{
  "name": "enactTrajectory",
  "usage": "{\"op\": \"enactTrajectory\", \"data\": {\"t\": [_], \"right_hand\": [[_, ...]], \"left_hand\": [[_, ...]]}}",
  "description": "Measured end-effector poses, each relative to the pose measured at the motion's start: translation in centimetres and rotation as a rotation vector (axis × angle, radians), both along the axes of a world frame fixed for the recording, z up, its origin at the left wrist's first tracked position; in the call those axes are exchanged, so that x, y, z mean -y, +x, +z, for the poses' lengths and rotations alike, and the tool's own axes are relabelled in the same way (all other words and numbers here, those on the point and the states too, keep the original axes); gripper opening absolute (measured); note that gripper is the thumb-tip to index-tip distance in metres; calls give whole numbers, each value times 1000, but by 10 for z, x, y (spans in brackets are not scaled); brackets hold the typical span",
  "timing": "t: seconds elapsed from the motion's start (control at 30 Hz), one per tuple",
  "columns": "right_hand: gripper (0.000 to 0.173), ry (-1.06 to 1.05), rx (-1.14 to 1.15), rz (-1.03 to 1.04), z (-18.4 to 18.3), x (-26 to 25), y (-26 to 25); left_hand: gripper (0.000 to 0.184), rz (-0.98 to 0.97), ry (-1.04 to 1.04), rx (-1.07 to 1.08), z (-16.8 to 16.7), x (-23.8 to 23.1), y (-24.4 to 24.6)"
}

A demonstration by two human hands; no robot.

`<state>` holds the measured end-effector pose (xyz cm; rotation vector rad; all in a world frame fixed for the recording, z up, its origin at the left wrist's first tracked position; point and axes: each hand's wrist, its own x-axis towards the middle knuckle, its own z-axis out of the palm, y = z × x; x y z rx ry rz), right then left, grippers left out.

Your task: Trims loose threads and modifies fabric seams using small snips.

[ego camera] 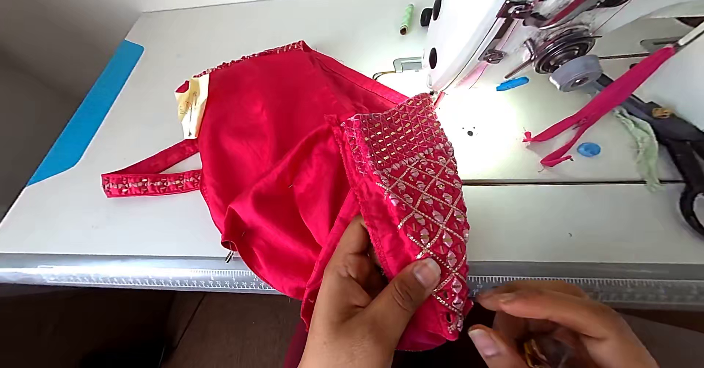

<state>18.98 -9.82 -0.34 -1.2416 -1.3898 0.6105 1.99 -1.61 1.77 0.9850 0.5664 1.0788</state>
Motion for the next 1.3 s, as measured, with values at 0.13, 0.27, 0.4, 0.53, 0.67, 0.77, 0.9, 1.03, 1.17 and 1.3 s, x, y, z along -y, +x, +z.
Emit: {"op": "enactTrajectory", "data": {"t": [0.13, 0.27, 0.4, 0.53, 0.67, 0.77, 0.9, 1.03, 1.17, 1.3], "right_hand": [[17, -7, 8, 24, 1, -1, -3], [21, -13, 2, 46, 0, -1, -1], [21, -18, 13, 52, -1, -1, -2], [19, -30, 4, 41, -1, -1, -1], [17, -51, -47, 38, 2, 0, 0], [16, -67, -76, 42, 4, 1, 1], [17, -65, -100, 58, 3, 2, 0], [26, -91, -171, 54, 5, 4, 0], [44, -24, -28, -100, -1, 0, 12], [44, 6, 354, -347, -9, -5, 36]], "left_hand": [[25, 0, 24, -4, 2, -3, 0], [26, -7, 20, -7, -1, -1, -2], [26, -9, 19, -35, -2, 2, -4], [31, -16, 20, -23, -5, 4, -5], [34, -28, 40, -30, -6, 5, -6], [31, -34, 50, -51, -7, 6, -8], [24, -27, 35, -77, -9, 7, -11], [23, 1, 48, -76, -8, 8, -14], [24, 115, 99, -127, -3, 3, -24], [26, 190, 94, -163, -2, -5, -28]]}}
